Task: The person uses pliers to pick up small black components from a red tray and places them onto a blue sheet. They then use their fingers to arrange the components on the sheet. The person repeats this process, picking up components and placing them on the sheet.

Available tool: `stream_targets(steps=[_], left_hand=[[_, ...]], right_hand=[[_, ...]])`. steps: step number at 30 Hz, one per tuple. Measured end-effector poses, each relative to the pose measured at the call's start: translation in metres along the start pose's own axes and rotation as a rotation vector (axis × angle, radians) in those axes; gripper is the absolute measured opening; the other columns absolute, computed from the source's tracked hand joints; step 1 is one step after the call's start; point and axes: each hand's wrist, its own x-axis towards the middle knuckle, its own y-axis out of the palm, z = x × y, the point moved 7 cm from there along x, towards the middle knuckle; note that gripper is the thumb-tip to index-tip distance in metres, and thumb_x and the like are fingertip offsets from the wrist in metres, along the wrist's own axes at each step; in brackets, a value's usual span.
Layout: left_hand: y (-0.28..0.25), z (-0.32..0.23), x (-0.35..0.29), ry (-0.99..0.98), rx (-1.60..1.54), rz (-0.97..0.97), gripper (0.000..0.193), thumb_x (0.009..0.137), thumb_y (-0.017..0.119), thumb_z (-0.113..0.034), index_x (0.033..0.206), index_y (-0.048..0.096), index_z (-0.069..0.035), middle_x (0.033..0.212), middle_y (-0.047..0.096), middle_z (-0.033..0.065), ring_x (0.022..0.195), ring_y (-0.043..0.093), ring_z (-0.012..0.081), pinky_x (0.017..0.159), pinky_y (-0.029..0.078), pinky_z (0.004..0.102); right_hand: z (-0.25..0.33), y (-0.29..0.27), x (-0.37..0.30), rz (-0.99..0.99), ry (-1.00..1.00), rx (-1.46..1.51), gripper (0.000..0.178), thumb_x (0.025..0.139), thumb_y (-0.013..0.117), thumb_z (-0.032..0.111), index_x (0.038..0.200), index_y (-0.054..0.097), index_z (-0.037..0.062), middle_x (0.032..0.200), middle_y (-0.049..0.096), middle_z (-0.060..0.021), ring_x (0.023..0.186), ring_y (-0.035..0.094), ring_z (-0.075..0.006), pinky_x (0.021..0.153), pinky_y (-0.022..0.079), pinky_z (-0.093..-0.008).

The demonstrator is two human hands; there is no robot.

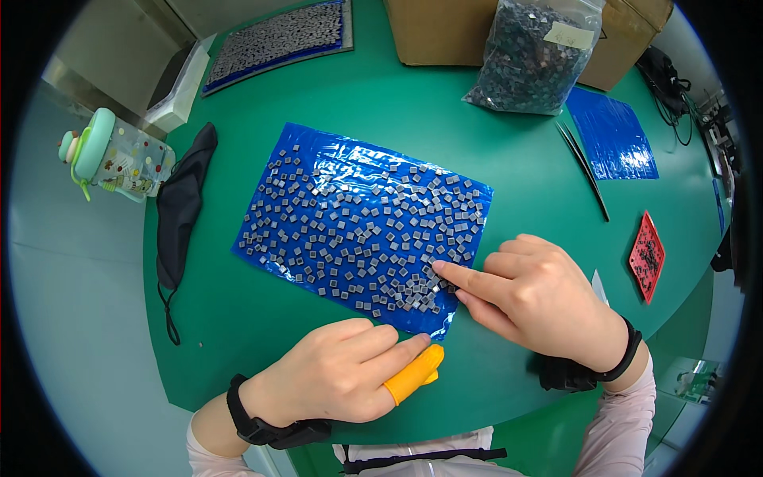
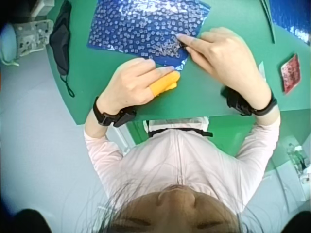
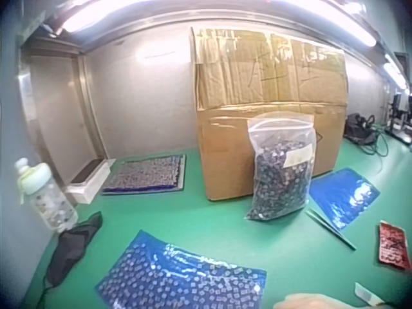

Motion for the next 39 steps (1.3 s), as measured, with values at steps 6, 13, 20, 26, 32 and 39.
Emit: stream_targets(steps=[6, 13, 20, 26, 32, 39], left_hand=[[0.0, 0.0, 0.0, 0.009, -0.01, 0.008, 0.018, 0.065, 0.074, -0.007, 0.081, 0.072, 0.002, 0.099, 0.069, 0.0092, 0.069, 0.055, 0.0118, 0.053, 0.042, 0.0238], [0.0, -0.001, 0.001, 0.009, 0.002, -0.011, 0.017, 0.067, 0.076, -0.009, 0.081, 0.073, 0.001, 0.098, 0.069, 0.0093, 0.069, 0.055, 0.0116, 0.053, 0.041, 0.0234], [0.001, -0.002, 0.001, 0.011, 0.006, -0.006, 0.018, 0.069, 0.076, -0.009, 0.083, 0.073, 0.001, 0.097, 0.069, 0.0085, 0.069, 0.055, 0.0112, 0.052, 0.04, 0.0233], [0.001, -0.002, 0.001, 0.01, 0.003, 0.002, 0.02, 0.069, 0.076, -0.009, 0.086, 0.073, 0.001, 0.098, 0.069, 0.0084, 0.069, 0.054, 0.0113, 0.053, 0.04, 0.0232], [0.0, -0.002, 0.001, 0.004, 0.006, 0.0, 0.022, 0.067, 0.076, -0.009, 0.086, 0.073, 0.001, 0.098, 0.069, 0.008, 0.069, 0.054, 0.0116, 0.053, 0.04, 0.0237], [-0.002, 0.015, 0.001, -0.205, 0.07, -0.055, 0.042, 0.066, 0.083, -0.018, 0.105, 0.074, -0.008, 0.097, 0.068, -0.0055, 0.061, 0.048, 0.0133, 0.052, 0.041, 0.0267]], right_hand=[[0.001, 0.0, 0.0, 0.001, -0.014, -0.004, 0.032, 0.081, 0.072, 0.017, 0.11, 0.072, 0.0052, 0.063, 0.057, -0.0013, 0.061, 0.058, -0.0176, 0.062, 0.048, -0.0304], [-0.002, 0.003, 0.0, -0.003, 0.003, -0.019, 0.034, 0.082, 0.071, 0.017, 0.114, 0.07, 0.0034, 0.061, 0.057, -0.0019, 0.06, 0.058, -0.018, 0.063, 0.048, -0.0311], [-0.001, 0.006, 0.0, 0.035, -0.008, -0.024, 0.036, 0.083, 0.07, 0.017, 0.116, 0.07, 0.0045, 0.061, 0.056, -0.0013, 0.059, 0.057, -0.0172, 0.062, 0.047, -0.0301], [0.0, 0.006, 0.0, 0.04, -0.013, -0.017, 0.036, 0.082, 0.07, 0.016, 0.116, 0.07, 0.0054, 0.059, 0.054, -0.0008, 0.059, 0.057, -0.0169, 0.062, 0.047, -0.0304], [-0.001, 0.006, 0.001, 0.044, -0.001, -0.023, 0.036, 0.082, 0.07, 0.016, 0.116, 0.07, 0.0062, 0.06, 0.055, -0.0013, 0.059, 0.057, -0.0172, 0.061, 0.048, -0.031], [0.003, 0.0, 0.002, 0.045, -0.035, 0.01, 0.036, 0.081, 0.071, 0.017, 0.116, 0.071, 0.0075, 0.061, 0.056, -0.0014, 0.06, 0.058, -0.0174, 0.061, 0.048, -0.0314]])
